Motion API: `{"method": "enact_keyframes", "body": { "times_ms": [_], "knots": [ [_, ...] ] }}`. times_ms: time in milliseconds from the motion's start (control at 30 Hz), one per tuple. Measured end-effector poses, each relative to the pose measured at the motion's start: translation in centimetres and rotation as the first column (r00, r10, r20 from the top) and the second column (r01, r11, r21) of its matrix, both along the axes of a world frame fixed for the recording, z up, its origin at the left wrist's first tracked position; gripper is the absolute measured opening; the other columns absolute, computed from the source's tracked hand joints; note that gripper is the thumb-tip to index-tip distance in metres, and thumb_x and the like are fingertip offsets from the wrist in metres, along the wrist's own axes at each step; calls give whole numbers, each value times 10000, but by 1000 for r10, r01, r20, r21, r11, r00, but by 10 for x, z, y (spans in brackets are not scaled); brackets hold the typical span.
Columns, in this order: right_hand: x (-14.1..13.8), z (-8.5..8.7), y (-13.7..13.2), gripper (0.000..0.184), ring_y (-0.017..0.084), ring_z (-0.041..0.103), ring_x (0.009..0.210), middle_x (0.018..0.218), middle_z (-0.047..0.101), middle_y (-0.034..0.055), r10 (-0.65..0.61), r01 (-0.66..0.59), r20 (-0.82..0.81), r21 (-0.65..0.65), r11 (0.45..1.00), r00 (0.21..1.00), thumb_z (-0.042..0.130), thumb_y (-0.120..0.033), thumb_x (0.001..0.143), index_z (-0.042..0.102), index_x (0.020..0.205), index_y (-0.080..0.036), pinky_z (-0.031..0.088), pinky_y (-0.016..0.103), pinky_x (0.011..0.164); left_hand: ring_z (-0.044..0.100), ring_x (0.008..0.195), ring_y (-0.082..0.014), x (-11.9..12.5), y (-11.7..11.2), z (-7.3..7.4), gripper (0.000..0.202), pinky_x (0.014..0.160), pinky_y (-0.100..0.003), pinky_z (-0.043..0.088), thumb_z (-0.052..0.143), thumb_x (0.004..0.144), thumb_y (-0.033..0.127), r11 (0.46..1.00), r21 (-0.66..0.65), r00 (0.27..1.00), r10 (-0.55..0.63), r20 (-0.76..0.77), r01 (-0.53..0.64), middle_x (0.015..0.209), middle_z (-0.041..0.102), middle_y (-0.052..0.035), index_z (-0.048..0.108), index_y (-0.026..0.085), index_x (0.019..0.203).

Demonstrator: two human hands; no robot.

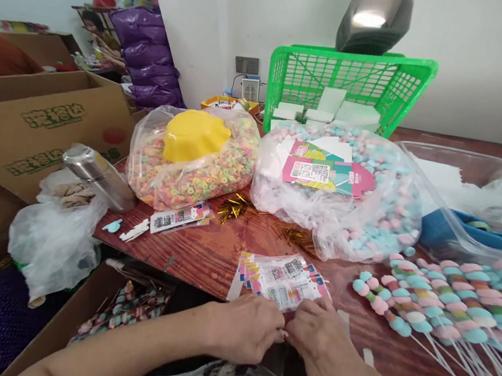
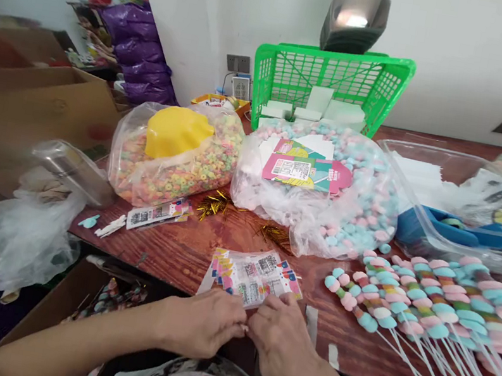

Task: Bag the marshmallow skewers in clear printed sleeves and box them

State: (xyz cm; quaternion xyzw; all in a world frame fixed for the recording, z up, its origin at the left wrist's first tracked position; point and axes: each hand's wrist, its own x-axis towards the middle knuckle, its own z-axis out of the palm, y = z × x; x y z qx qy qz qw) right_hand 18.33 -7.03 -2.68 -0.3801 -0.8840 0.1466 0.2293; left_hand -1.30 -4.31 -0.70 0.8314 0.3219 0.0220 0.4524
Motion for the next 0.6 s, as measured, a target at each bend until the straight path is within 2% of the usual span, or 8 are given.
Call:
{"method": "enact_keyframes", "body": {
  "times_ms": [67,133,200,300,367,433,533,600],
  "knots": [
    [-5,-4,4,307,140,549,638,669,627,1,-55,47,-52,-147,988,997,410,-132,922,591,683,-198,407,284,624,565,812,-213,-5,-2,1,122,802,-366,468,452,834,186,959,280,999,43,-8,-39,853,611,-107,557,157,780],
    [-9,3,7,244,167,592,774,830,677,24,-115,110,-43,-97,989,992,418,-137,924,645,877,-211,415,307,686,560,757,-183,-11,1,0,167,766,-320,471,431,838,182,961,229,987,141,72,-154,767,600,-72,556,157,730],
    [-14,13,9,290,222,576,963,1013,682,60,-113,115,-25,137,984,993,425,-121,909,620,1096,-227,380,383,802,526,601,-135,-18,7,-3,221,607,-251,457,425,840,243,959,-109,953,275,125,-262,620,543,-16,533,163,664],
    [-22,20,10,322,209,564,894,881,691,49,30,-36,22,343,939,999,393,-65,894,616,1084,-199,314,432,857,460,425,-99,-26,16,-7,261,411,-204,352,508,763,398,708,-670,936,347,55,-223,545,514,15,531,163,652],
    [-27,17,10,280,171,527,716,683,637,16,86,-100,55,328,940,995,378,-42,881,626,891,-173,305,431,841,461,408,-96,-31,18,-10,316,395,-204,339,572,703,471,593,-787,947,318,34,-171,563,535,9,546,158,666],
    [-31,9,12,258,151,486,633,615,598,4,74,-94,89,240,966,993,403,-48,861,586,726,-172,310,417,814,478,459,-98,-35,16,-10,321,445,-205,363,575,732,474,695,-695,948,312,62,-183,581,532,9,572,155,697],
    [-37,2,26,261,132,512,629,618,617,-14,48,-47,104,-5,999,993,464,-102,876,571,651,-177,346,337,747,502,629,-122,-38,9,-11,273,628,-233,417,490,849,354,933,-216,936,322,141,-288,630,529,-4,589,161,685],
    [-40,5,46,262,111,546,624,617,630,-46,64,-35,143,-198,980,988,514,-176,899,605,654,-192,372,264,670,495,694,-133,-42,6,-14,287,720,-261,414,450,882,285,932,31,919,349,184,-360,678,548,-19,586,158,664]
  ]
}}
